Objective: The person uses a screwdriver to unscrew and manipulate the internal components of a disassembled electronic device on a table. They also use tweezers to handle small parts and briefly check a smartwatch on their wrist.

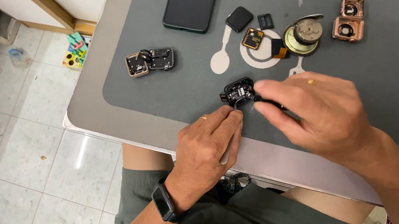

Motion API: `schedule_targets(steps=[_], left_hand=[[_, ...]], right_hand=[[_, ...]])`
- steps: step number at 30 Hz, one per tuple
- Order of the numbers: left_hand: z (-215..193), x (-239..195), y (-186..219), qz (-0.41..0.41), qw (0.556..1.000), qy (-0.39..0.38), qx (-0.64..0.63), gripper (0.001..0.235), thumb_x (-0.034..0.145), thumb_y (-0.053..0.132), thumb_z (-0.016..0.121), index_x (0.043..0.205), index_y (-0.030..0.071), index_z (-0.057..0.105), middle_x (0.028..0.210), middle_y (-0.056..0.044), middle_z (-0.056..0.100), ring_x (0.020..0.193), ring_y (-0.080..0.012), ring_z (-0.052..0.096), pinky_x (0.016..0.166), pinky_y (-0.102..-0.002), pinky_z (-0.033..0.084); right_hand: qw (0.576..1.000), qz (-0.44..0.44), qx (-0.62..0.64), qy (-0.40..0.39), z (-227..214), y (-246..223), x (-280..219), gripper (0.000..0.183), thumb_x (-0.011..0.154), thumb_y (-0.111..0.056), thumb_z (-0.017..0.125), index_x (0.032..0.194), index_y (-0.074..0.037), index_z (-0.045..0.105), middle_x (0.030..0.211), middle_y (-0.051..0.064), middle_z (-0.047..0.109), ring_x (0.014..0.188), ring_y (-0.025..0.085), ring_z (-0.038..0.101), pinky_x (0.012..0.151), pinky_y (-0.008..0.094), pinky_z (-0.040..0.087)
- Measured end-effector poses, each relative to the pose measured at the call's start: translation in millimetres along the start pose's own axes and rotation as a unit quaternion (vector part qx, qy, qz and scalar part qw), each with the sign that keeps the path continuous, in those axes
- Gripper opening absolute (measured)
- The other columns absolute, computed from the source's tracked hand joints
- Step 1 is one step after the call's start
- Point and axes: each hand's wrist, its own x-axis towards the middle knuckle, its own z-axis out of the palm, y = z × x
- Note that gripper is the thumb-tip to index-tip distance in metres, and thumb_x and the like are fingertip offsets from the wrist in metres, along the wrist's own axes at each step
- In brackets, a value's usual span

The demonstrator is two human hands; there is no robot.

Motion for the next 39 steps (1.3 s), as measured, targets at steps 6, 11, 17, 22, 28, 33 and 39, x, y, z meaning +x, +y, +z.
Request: schedule_targets(steps=[6,11,17,22,28,33,39], left_hand=[[2,0,-2,0.007,1.000,0.005,-0.011,0.014,0.101,0.003,0.065,0.115,-0.002,0.067,0.109,-0.015,0.071,0.088,-0.0268,0.072,0.077,-0.036,0.059],[2,1,-2,0.003,1.000,0.007,-0.026,0.014,0.100,0.002,0.066,0.113,-0.001,0.068,0.109,-0.015,0.073,0.090,-0.0263,0.073,0.079,-0.036,0.060],[2,-1,-4,0.004,1.000,0.007,-0.023,0.016,0.099,0.001,0.069,0.114,-0.002,0.068,0.109,-0.017,0.073,0.092,-0.0268,0.074,0.082,-0.037,0.061],[3,-1,-5,-0.002,1.000,-0.004,-0.031,0.016,0.101,0.004,0.065,0.116,-0.001,0.067,0.112,-0.016,0.072,0.093,-0.0273,0.073,0.083,-0.036,0.059],[3,-1,-5,0.002,1.000,0.004,-0.026,0.015,0.100,0.001,0.067,0.114,-0.003,0.069,0.110,-0.017,0.072,0.090,-0.0267,0.073,0.080,-0.036,0.060],[3,-2,-5,-0.003,0.999,0.001,-0.033,0.016,0.101,0.003,0.065,0.116,-0.002,0.068,0.111,-0.016,0.073,0.092,-0.0267,0.073,0.082,-0.036,0.060],[2,0,-4,-0.008,0.999,0.005,-0.035,0.015,0.100,0.002,0.067,0.114,-0.002,0.069,0.109,-0.016,0.072,0.090,-0.0268,0.073,0.079,-0.036,0.060]], right_hand=[[0.992,0.019,0.112,-0.060,-7,-4,8,0.042,0.090,0.021,0.068,0.129,0.006,0.061,0.117,0.017,0.076,0.099,0.023,0.078,0.090,0.032,0.065],[0.997,0.068,0.039,-0.012,-4,0,1,0.028,0.097,0.005,0.078,0.122,0.003,0.065,0.098,0.011,0.076,0.083,0.020,0.073,0.077,0.034,0.060],[0.993,0.096,0.048,-0.040,-7,1,-1,0.031,0.095,0.003,0.077,0.125,0.002,0.067,0.113,0.011,0.077,0.094,0.020,0.076,0.085,0.032,0.060],[0.990,0.139,0.022,-0.018,-6,-1,0,0.032,0.095,0.005,0.082,0.124,0.000,0.069,0.104,0.006,0.079,0.091,0.017,0.077,0.081,0.031,0.059],[0.997,0.064,0.031,-0.027,-6,-5,3,0.018,0.096,0.001,0.078,0.112,0.002,0.070,0.093,0.010,0.075,0.076,0.023,0.070,0.073,0.034,0.058],[0.991,0.069,0.081,-0.077,-12,-9,11,0.032,0.094,0.012,0.068,0.125,0.005,0.063,0.116,0.016,0.076,0.100,0.026,0.077,0.092,0.035,0.062],[0.998,0.039,-0.032,-0.022,-5,-1,-1,0.023,0.099,0.000,0.081,0.117,0.006,0.068,0.092,0.012,0.073,0.072,0.025,0.064,0.075,0.042,0.061]])
